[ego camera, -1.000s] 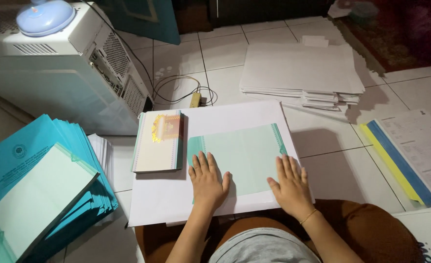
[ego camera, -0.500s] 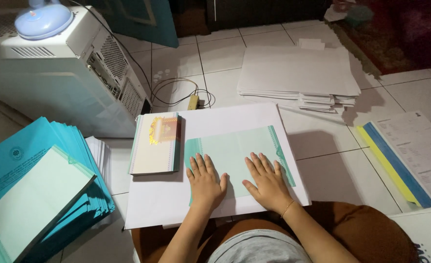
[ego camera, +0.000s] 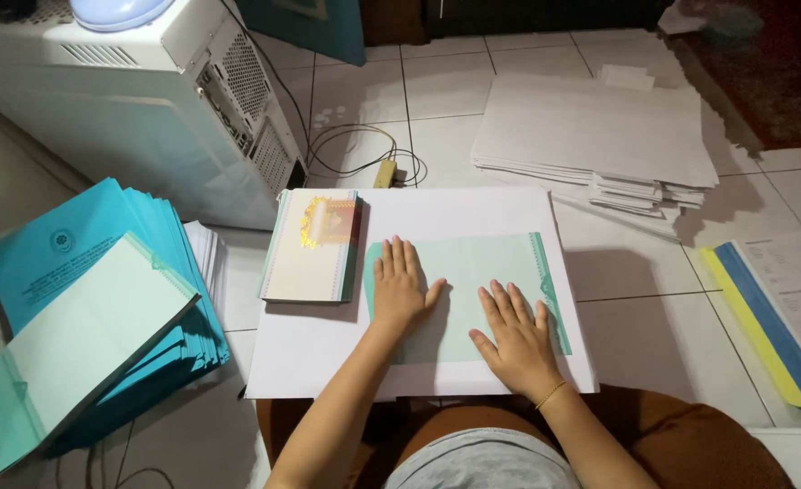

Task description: The person sits on the floor and folds a stack of light blue papers in half by hand. They repeatedly smooth the crease with both hands, occasionally open the folded paper to check the alignment, and then close it again.

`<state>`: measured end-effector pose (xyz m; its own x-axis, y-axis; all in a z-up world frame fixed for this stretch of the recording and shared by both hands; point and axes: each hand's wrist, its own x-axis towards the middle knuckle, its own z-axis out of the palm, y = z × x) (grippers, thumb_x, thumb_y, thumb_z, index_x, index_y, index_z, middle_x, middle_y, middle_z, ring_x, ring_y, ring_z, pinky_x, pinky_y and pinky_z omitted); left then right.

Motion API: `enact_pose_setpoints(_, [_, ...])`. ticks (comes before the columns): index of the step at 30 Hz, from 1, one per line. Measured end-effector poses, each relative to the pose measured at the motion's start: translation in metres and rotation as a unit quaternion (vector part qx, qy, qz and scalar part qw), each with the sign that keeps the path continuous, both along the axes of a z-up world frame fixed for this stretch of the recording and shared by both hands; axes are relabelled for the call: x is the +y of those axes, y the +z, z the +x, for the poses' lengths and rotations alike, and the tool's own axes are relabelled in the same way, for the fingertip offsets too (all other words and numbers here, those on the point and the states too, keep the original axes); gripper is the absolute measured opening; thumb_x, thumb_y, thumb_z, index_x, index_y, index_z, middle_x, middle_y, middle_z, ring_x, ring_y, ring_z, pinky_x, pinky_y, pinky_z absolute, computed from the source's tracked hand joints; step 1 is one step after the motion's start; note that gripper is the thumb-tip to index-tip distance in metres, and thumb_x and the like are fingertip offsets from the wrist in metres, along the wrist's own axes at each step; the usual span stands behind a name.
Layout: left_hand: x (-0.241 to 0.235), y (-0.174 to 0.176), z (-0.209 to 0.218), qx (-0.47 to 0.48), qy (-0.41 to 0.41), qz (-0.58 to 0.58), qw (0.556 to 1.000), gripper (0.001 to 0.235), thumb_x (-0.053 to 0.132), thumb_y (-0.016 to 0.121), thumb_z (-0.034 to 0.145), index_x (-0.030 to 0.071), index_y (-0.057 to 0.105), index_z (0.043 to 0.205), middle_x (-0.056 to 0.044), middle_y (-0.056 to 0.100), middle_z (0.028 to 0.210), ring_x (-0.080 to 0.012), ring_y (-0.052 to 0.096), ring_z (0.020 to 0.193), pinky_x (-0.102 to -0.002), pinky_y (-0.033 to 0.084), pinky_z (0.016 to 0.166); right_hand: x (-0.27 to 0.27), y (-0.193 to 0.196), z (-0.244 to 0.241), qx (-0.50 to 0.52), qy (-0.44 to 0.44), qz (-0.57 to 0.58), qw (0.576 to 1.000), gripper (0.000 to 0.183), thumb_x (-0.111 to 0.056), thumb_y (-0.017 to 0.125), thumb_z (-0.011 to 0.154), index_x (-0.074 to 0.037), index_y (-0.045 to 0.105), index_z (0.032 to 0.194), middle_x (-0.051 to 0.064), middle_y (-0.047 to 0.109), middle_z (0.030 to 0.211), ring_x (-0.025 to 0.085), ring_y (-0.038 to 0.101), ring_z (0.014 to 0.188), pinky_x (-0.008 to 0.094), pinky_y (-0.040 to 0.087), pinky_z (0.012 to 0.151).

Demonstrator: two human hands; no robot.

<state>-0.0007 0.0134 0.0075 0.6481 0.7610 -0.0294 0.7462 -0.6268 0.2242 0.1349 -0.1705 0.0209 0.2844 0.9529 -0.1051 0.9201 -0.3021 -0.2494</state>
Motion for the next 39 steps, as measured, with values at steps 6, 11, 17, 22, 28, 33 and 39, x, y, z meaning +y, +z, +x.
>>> enact_pose_setpoints(6, [-0.076,-0.017,-0.062,-0.086,-0.272,0.044,0.958,0.091,0.065,0.032,0.099,-0.003,0.018,0.158,-0.023,0.015,0.165,-0.0381,0.006,0.154,-0.053,0.008,0.122,0.000,-0.027,0.005,-0.059,0.001,0.080,0.995,0.071,-0.060,0.032,0.099,-0.024,0.022,0.160,0.000,0.018,0.168,0.023,0.012,0.154,0.060,0.007,0.117])
enact_pose_setpoints(11, [-0.011,0.023,-0.050,0.051,-0.255,0.009,0.966,0.096,0.074,0.020,0.095,0.003,0.018,0.160,-0.022,0.019,0.166,-0.0388,0.014,0.155,-0.053,0.017,0.122,0.000,-0.002,0.002,-0.005,-0.003,-0.004,1.000,0.070,-0.060,0.031,0.102,-0.023,0.023,0.161,0.005,0.015,0.170,0.028,0.011,0.155,0.062,0.005,0.118])
enact_pose_setpoints(17, [0.025,0.007,-0.023,0.015,-0.064,0.025,0.998,0.101,0.076,0.023,0.095,-0.004,0.024,0.157,-0.028,0.022,0.163,-0.0410,0.016,0.154,-0.051,0.018,0.123,0.000,0.002,0.000,0.004,-0.002,-0.007,1.000,0.070,-0.059,0.031,0.102,-0.022,0.022,0.161,0.006,0.015,0.170,0.029,0.011,0.155,0.063,0.005,0.117])
enact_pose_setpoints(22, [-0.059,0.018,-0.042,0.000,-0.057,-0.023,0.998,0.102,0.076,0.027,0.096,-0.007,0.023,0.156,-0.032,0.019,0.162,-0.0452,0.012,0.153,-0.054,0.014,0.121,-0.001,0.000,0.001,-0.001,0.002,-0.003,1.000,0.069,-0.058,0.033,0.103,-0.022,0.021,0.161,0.006,0.016,0.169,0.028,0.012,0.155,0.063,0.005,0.117])
enact_pose_setpoints(28, [-0.082,0.025,-0.053,0.017,-0.139,-0.064,0.988,0.108,0.080,0.028,0.094,-0.007,0.017,0.157,-0.031,0.014,0.163,-0.0456,0.008,0.152,-0.054,0.011,0.120,-0.001,-0.002,0.002,0.004,0.001,0.000,1.000,0.070,-0.058,0.032,0.102,-0.022,0.022,0.161,0.006,0.015,0.170,0.029,0.011,0.155,0.063,0.004,0.117])
enact_pose_setpoints(33, [0.008,0.000,-0.002,-0.002,-0.005,0.011,1.000,0.106,0.080,0.025,0.093,-0.006,0.025,0.155,-0.032,0.024,0.161,-0.0438,0.018,0.153,-0.054,0.017,0.121,-0.001,-0.007,0.003,0.006,0.002,0.015,1.000,0.070,-0.058,0.034,0.102,-0.022,0.023,0.161,0.006,0.017,0.169,0.029,0.012,0.155,0.064,0.004,0.117])
enact_pose_setpoints(39, [0.016,-0.015,0.007,-0.031,0.051,0.028,0.998,0.106,0.079,0.031,0.092,-0.007,0.025,0.155,-0.033,0.022,0.161,-0.0447,0.015,0.153,-0.055,0.014,0.121,0.000,0.000,0.002,0.013,-0.002,0.004,1.000,0.070,-0.058,0.034,0.102,-0.023,0.022,0.161,0.005,0.016,0.170,0.028,0.011,0.155,0.062,0.003,0.118])
